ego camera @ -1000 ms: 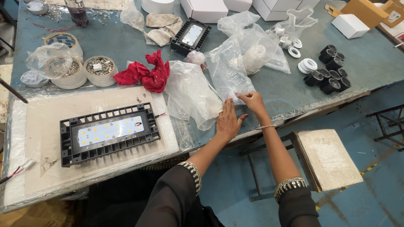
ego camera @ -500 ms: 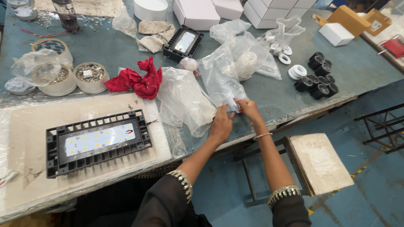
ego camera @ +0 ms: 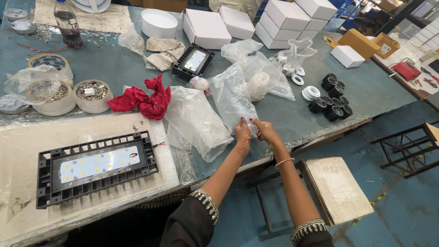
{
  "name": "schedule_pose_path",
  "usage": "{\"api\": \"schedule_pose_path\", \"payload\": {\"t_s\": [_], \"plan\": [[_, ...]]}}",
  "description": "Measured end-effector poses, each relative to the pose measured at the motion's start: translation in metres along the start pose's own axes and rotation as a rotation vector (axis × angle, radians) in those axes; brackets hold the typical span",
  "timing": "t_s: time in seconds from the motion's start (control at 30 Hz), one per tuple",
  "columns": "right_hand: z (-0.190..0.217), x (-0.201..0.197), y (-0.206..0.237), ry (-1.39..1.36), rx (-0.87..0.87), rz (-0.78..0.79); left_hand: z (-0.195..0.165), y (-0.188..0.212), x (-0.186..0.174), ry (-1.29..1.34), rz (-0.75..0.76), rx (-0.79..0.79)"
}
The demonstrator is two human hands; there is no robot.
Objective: The person assembles LED light fixtures on a workbench. They connect wires to the LED module, use a green power drill to fasten screws into the fixture, and handle a clear plastic cover. The person places the assembled unit aside and picks up another fixture to continue the process.
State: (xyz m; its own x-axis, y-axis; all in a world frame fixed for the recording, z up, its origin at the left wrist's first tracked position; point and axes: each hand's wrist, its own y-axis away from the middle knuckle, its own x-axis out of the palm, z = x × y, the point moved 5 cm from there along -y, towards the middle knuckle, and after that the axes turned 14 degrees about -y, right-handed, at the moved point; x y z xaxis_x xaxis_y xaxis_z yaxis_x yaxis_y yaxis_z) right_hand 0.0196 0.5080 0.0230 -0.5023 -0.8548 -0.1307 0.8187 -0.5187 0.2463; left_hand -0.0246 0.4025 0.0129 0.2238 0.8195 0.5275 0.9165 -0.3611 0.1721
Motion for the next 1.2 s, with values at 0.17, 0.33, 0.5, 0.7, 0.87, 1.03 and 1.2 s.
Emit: {"api": "schedule_pose_path", "payload": {"t_s": [0.17, 0.33, 0.5, 0.7, 0.87, 1.03, 1.2], "plan": [[0.002, -0.001, -0.002, 0.042, -0.029, 0.004, -0.004, 0.008, -0.004, -0.333, -0.216, -0.103], [0.003, -0.003, -0.003, -0.099, 0.037, 0.029, -0.013, 0.012, 0.001, -0.383, -0.357, 0.061], [0.027, -0.046, 0.011, -0.203, 0.032, -0.127, -0.015, 0.015, -0.013, -0.350, -0.357, -0.001], [0.013, -0.041, 0.024, -0.283, 0.114, 0.205, -0.005, 0.005, 0.003, 0.196, -0.169, -0.156], [-0.025, -0.068, 0.053, -0.312, 0.007, 0.021, 0.009, -0.016, -0.012, 0.157, -0.224, -0.057], [-0.080, -0.090, 0.120, -0.240, -0.076, -0.128, 0.014, -0.027, -0.017, -0.146, -0.277, -0.094], [-0.111, -0.073, 0.173, -0.690, -0.073, -0.013, 0.008, 0.005, 0.001, -0.570, -0.025, -0.172]]}}
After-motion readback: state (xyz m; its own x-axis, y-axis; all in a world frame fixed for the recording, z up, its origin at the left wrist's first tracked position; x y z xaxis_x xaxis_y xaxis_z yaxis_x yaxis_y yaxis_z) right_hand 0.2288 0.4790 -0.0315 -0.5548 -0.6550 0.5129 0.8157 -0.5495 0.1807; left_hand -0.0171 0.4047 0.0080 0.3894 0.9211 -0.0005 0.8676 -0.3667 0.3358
